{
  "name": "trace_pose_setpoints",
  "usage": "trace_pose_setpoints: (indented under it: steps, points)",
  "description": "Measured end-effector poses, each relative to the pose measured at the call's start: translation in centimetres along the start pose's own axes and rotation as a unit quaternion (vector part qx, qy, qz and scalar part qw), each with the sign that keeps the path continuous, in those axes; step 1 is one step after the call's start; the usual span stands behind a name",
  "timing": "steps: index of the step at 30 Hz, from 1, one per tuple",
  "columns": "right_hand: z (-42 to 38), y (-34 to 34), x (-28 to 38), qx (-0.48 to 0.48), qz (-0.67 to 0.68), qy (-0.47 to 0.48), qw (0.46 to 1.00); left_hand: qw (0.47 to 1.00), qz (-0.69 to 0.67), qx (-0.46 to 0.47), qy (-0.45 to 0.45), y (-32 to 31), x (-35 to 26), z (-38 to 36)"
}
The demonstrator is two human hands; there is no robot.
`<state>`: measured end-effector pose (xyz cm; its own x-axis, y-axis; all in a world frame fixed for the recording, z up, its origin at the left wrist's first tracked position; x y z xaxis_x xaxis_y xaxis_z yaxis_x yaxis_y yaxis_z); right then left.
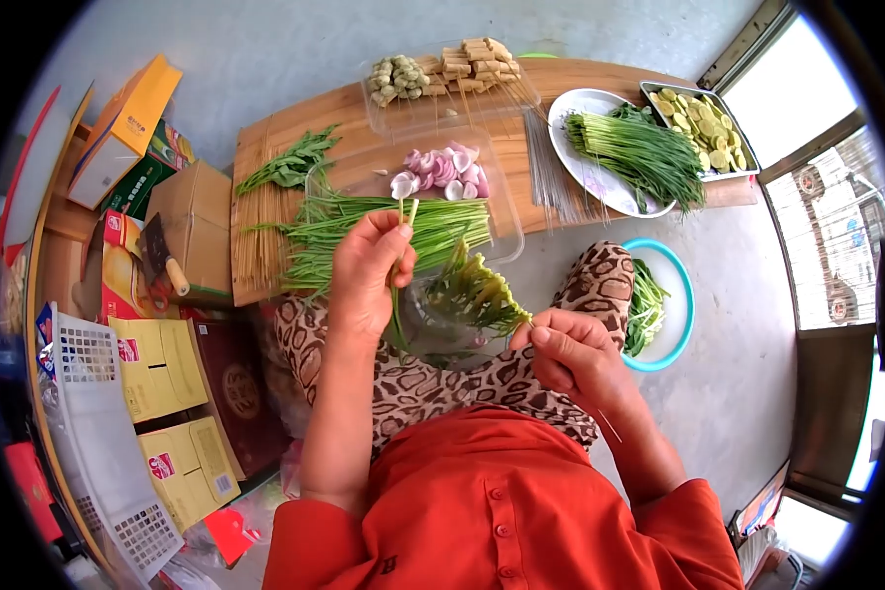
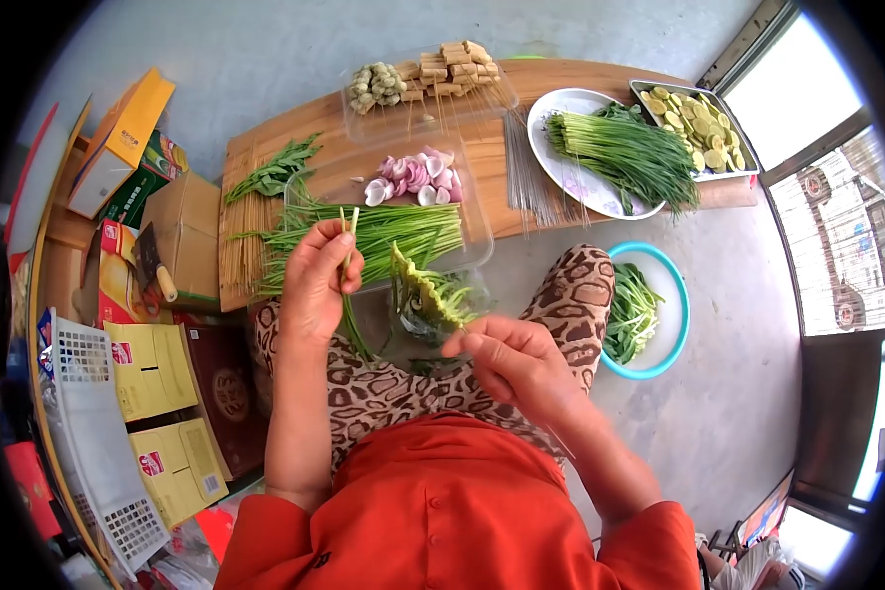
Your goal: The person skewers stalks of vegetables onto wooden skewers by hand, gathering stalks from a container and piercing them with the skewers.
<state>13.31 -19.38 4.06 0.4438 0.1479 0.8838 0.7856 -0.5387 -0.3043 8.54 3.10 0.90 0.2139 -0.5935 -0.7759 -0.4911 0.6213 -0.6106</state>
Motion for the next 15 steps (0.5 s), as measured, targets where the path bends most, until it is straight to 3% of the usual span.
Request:
trace_pose_setpoints:
  steps: [15]
  points:
    - [0.3,-1.4,-0.4,0.018,-0.028,-0.020,0.999,0.998,-0.061,0.012,0.009,0.9,1.2,-0.9]
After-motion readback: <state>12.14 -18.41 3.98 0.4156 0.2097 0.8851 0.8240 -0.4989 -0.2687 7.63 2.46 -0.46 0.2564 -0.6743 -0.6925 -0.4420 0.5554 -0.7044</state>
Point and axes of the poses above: each hand's wrist, its own z-axis towards the middle knuckle, its own y-axis out of the back of the hand, x = y × z, the point moved 6 cm from there along z, towards the middle knuckle, and after that the axes turned 9 degrees about -z, right-handed, at the moved point
